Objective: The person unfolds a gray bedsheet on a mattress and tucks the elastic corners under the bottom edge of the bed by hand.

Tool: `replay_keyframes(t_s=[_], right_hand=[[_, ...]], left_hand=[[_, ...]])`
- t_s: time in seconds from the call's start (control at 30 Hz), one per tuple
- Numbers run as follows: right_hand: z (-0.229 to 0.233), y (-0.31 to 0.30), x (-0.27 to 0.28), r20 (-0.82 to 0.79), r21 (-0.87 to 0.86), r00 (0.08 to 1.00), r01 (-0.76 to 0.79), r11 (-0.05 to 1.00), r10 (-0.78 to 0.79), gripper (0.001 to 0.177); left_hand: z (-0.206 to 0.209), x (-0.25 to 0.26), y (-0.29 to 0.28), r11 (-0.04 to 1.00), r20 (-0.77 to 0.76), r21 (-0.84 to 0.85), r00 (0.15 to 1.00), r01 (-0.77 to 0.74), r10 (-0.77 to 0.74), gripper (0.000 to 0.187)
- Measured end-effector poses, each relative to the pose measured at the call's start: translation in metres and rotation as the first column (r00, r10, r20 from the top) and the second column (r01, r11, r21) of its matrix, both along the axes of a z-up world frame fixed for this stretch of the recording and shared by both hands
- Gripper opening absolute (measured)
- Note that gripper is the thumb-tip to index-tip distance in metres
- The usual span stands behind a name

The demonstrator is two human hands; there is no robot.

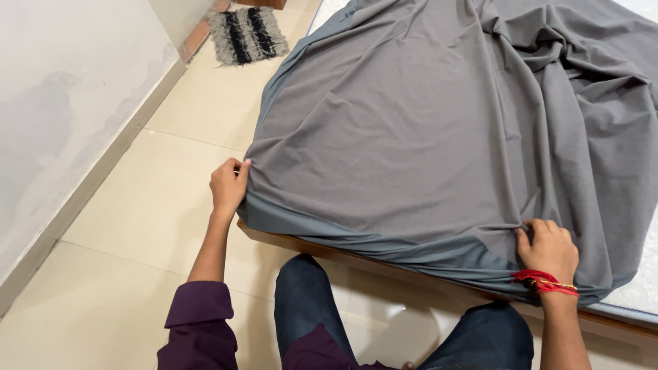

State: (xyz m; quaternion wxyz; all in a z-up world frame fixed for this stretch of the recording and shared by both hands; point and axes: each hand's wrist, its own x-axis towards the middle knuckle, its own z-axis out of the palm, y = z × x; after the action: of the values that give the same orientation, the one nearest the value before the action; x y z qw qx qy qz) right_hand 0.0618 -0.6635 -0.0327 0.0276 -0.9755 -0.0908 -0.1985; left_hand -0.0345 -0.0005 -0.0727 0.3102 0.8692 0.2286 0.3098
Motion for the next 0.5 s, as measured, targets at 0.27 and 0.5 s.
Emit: replay_keyframes(t_s=[0.27, 0.5], right_hand=[[0.006, -0.029, -0.003, -0.096, 0.007, 0.954, 0.286, 0.958, -0.284, 0.028], [0.022, 0.125, -0.007, 0.016, 0.159, 0.859, -0.508, 0.847, 0.512, 0.042]], left_hand=[[0.045, -0.057, -0.030, 0.994, -0.151, 0.081, 0.985, -0.077, 0.088, 0.042], [0.044, -0.055, -0.067, 0.854, 0.090, 0.498, 0.971, 0.150, -0.223, 0.018]])
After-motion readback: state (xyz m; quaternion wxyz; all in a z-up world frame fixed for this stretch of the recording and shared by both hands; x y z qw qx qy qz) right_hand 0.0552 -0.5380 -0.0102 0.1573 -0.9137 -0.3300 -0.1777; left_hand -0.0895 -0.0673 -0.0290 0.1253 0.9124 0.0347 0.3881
